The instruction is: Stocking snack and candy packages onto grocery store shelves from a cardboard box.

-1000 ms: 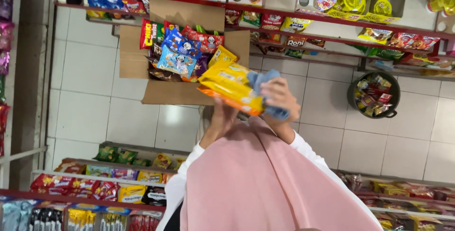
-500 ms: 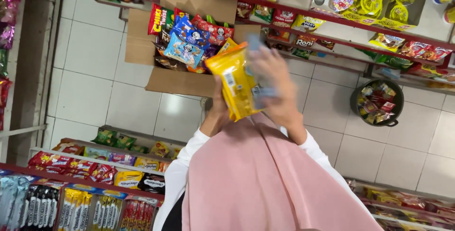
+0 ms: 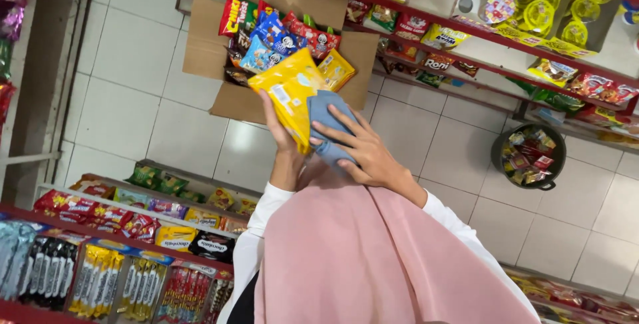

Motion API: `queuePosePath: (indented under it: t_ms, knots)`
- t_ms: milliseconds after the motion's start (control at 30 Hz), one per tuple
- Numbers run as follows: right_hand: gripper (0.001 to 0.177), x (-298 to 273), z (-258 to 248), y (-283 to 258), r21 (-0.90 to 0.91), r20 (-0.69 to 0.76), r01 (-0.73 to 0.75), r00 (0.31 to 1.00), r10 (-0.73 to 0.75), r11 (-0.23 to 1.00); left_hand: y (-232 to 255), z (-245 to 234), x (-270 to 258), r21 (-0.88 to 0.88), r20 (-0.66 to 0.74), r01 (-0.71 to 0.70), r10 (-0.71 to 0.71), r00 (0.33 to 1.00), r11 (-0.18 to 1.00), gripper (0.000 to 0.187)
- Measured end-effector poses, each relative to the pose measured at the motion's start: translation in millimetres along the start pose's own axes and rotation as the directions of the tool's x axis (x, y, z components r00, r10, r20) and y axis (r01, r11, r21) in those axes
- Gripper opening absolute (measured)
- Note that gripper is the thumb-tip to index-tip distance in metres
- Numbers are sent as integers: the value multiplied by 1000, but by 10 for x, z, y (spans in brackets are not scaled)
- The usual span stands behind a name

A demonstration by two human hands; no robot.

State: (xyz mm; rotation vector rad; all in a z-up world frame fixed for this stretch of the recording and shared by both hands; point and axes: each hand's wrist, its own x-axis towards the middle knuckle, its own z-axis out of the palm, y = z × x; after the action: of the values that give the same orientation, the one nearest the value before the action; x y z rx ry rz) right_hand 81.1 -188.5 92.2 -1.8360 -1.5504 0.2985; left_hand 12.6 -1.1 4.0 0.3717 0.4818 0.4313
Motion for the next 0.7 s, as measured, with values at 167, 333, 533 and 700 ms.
queuePosePath:
  t_ms: [167, 333, 533, 700]
  knots:
    - [69, -276, 701, 480, 610, 9, -327, 914, 406, 722, 412, -510, 22, -29, -117, -197, 192, 974, 980, 82]
    - [84, -305, 1187, 1226, 902, 255, -426, 398, 881, -69, 822, -1222, -124, 4, -220, -262, 257, 941, 965, 86]
    - [79, -274, 1566, 1965, 942, 313, -48, 485, 816, -333, 1093, -1229, -324, -27, -213, -320, 307, 927, 947, 89]
    - [57, -138, 2017, 2385, 954, 300, -137, 423, 855, -267, 1142, -1238, -198, -117, -199, -154, 129, 972, 981, 78]
